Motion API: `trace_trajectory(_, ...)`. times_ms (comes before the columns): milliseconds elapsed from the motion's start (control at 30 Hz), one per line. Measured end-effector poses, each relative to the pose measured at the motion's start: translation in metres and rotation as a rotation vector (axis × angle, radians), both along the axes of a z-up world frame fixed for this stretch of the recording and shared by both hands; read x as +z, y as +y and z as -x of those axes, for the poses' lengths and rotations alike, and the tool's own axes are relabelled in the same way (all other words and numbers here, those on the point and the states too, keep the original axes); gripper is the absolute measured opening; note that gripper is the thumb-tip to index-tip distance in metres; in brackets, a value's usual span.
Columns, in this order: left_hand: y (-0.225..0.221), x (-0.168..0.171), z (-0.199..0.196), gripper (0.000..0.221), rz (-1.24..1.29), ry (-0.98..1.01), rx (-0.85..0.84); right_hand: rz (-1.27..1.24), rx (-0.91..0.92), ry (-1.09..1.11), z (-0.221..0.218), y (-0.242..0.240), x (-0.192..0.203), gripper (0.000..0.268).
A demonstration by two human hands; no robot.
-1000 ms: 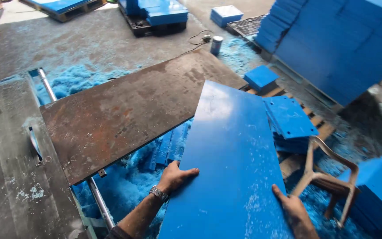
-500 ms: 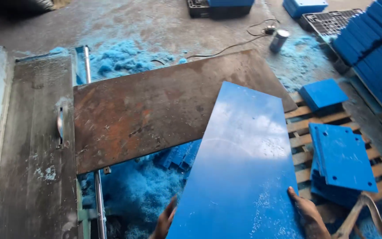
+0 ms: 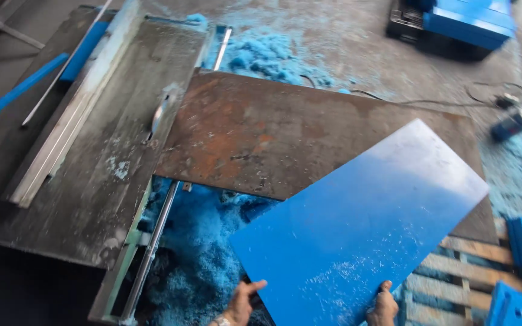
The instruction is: Cutting blue panels using a table saw.
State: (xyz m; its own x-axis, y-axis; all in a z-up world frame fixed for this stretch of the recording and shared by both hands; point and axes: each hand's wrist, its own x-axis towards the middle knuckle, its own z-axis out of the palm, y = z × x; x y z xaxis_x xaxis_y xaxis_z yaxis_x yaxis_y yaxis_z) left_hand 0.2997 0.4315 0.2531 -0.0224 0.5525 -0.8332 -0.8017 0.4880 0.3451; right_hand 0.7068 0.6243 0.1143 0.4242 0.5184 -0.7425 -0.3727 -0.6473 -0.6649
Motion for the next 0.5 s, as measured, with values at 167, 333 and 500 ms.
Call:
trace_trajectory(167,0.034,-0.068,-0.044,0.067,-0.124,0.255,-0.172,0.007,-0.030,0.230,0.066,0.059,-0.017,0.063)
trace_trajectory(333,0.096,-0.118,0.025,0.062,0.210,0.521,-0.058,0.329,0.387,0.114,0.081,0.089,0.068,0.074)
trace_trajectory(500,0.192,-0.142,0.161,0.068,0.322,0.815,0.014,0.239,0.949,0.043,0.007,0.139,0.043,0.065)
